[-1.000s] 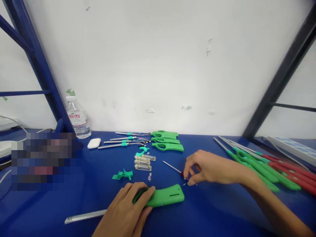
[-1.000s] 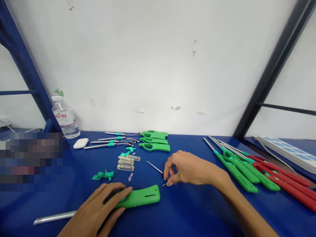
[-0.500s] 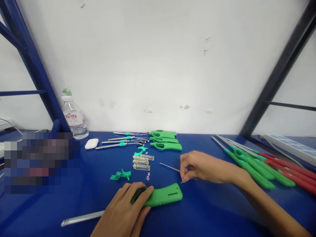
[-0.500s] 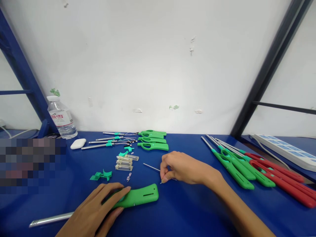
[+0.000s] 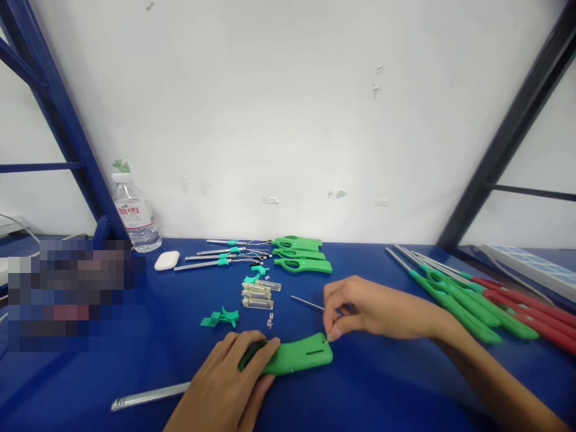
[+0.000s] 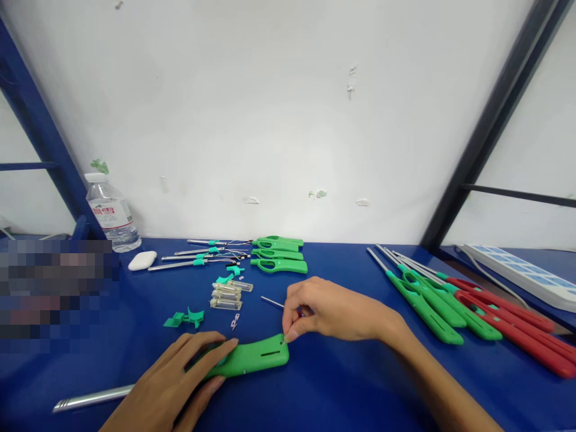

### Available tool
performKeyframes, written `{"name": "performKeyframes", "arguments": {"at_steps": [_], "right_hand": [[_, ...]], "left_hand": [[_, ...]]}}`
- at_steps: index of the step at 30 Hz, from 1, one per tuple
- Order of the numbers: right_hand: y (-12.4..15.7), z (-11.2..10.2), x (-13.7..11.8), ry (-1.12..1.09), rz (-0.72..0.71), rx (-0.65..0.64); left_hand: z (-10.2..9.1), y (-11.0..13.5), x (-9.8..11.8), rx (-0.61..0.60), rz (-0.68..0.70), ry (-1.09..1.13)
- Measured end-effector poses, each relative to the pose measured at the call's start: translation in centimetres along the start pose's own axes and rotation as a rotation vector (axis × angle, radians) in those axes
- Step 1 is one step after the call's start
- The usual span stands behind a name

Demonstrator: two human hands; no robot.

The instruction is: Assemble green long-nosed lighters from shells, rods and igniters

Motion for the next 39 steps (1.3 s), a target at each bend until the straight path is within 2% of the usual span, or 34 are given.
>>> {"name": "performKeyframes", "arguments": {"at_steps": [39], "right_hand": [[-0.27, 0.78, -0.12, 0.025, 0.032, 0.020]], "left_hand": [[-0.04, -0.01, 0.06, -0.001, 0.009, -0.012]]}}
Point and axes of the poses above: each hand's wrist, its own y-axis away from the middle knuckle, its own z-axis out of the palm, x = y × z, the point moved 8 cm from there along -y, towards the middle knuckle, and after that the axes turned 10 degrees about z, right-handed, at the moved point
